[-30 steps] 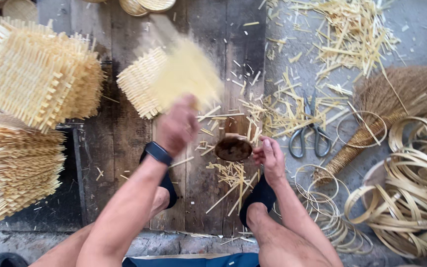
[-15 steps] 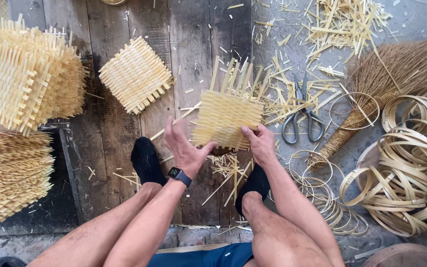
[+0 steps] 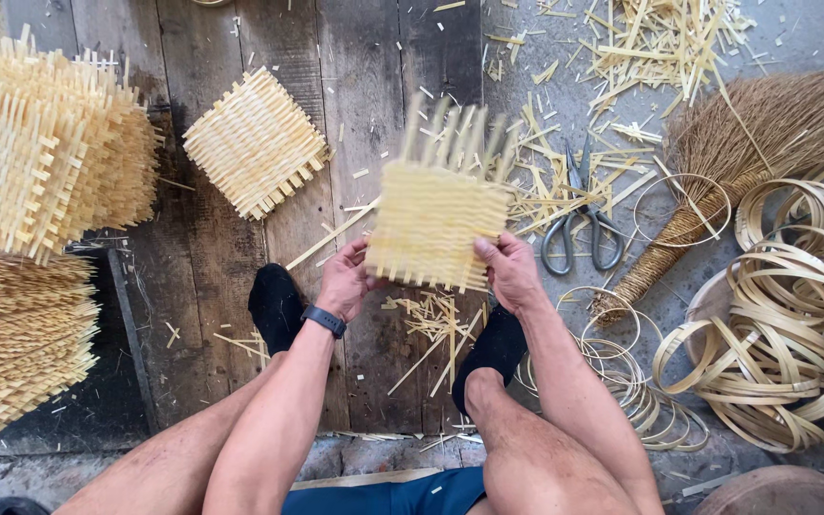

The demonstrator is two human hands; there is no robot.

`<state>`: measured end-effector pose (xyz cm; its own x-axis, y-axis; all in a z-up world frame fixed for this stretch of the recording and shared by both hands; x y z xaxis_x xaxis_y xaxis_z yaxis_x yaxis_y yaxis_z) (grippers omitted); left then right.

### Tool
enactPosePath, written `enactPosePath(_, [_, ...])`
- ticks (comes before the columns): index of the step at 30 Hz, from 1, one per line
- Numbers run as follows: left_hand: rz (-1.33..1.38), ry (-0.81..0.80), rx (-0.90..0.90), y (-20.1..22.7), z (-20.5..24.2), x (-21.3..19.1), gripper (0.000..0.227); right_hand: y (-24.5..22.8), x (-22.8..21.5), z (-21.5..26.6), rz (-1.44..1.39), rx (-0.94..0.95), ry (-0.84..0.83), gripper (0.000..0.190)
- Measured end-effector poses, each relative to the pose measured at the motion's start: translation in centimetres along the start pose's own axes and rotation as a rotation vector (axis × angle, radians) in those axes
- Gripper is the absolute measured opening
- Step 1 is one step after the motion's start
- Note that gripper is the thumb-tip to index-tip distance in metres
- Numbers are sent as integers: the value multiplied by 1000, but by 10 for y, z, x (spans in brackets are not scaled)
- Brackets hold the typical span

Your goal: The person weaves thin bamboo strips into a square base, then bends them to form the sides of a small round basket and uses shears to trim the excess material.

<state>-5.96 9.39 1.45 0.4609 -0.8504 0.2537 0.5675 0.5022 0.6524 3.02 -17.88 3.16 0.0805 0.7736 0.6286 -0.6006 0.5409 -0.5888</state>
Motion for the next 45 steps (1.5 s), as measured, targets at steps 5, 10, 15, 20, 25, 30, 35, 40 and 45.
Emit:
enactPosePath(5, [47,-42,-46,21,-3,-18,47,7,7,1,525,-36,104,21])
enactPosePath(10, [-432,27,-19,37,-8,-14,41,14,20,0,547,-49,94,24])
enactPosePath(15, [-400,54,44,43,-7,-3,39,15,27,-1,537,-127,114,27])
enactPosePath(20, [-435,67,97,40,-10,-2,39,17,28,-4,594,-189,163,30])
enactPosePath(25, [-405,60,51,40,-9,-3,39,17,24,-2,520,-155,134,28])
enactPosePath(30, [-432,43,55,42,-2,-3,39,18,23,2,492,-120,157,28])
enactPosePath(35, [-489,100,68,45,1,1,40,15,26,4,583,-132,195,27])
enactPosePath(40, [-465,97,25,49,0,1,43,15,26,1,648,-110,243,28])
enactPosePath(45, [-402,63,20,49,5,3,50,23,17,-2,470,-145,181,37])
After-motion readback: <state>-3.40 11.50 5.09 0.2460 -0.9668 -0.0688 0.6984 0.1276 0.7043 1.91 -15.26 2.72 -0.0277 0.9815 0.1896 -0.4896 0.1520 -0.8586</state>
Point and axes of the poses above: each hand's wrist, its own z-axis away from the middle knuckle, its own x-axis out of the palm, y = z × x, the point moved 3 cm from there along -z, towards the middle knuckle, and after that the axes turned 10 degrees about -z, right-handed, at the moved point
